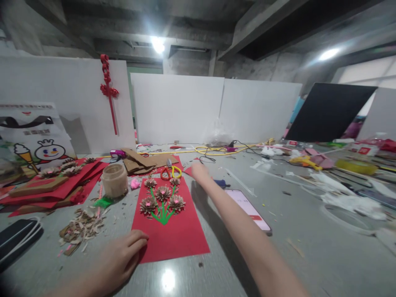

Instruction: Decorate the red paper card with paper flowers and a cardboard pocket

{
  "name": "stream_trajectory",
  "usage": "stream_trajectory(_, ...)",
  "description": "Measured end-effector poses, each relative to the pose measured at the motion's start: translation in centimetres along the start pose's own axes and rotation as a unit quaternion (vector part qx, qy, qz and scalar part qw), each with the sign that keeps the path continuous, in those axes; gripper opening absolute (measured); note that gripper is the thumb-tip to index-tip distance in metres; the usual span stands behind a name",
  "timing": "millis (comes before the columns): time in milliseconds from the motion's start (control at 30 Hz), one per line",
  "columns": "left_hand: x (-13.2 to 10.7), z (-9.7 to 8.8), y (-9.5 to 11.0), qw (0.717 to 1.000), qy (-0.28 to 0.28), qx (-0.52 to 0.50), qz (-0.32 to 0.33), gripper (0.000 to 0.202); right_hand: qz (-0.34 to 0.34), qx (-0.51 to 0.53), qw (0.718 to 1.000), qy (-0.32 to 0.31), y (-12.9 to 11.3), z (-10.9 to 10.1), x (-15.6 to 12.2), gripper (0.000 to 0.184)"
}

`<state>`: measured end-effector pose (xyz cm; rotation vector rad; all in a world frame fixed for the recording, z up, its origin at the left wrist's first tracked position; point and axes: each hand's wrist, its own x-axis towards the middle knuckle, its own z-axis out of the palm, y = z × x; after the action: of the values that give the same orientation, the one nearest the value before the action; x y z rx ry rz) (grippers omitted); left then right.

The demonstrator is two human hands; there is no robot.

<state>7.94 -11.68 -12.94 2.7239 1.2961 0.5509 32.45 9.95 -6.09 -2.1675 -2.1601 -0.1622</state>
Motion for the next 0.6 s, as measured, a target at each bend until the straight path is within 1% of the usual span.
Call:
stream_trajectory(67,0.0,0.0,0.0,1.000,-0.002,-0.002,-0.001,0.031,-0.022,0.036,0.999,0.002,-2.8,0.1,1.0,0.030)
stream_trajectory(133,0.0,0.1,0.0,1.000,0.002,-0.001,0.005,0.031,-0.029,0.067,0.997,-0.001,-5.5,0.6,2.0,0.032)
stream_trajectory(233,0.0,0.3,-0.2,0.999,0.018,0.010,0.024,0.029,-0.014,0.105,0.994,-0.010,-8.1,1.8,3.6,0.038)
stream_trajectory(300,0.0,0.7,-0.6,0.998,0.035,0.024,0.045,0.027,0.008,0.122,0.992,-0.022,-9.0,2.7,4.7,0.040)
stream_trajectory(433,0.1,1.8,-1.7,0.991,0.080,0.050,0.095,0.027,0.051,0.149,0.987,-0.038,-9.8,4.0,6.6,0.042)
stream_trajectory(600,0.4,2.7,-2.5,0.982,0.126,0.061,0.123,0.023,0.075,0.185,0.980,-0.028,-10.2,4.7,7.5,0.047)
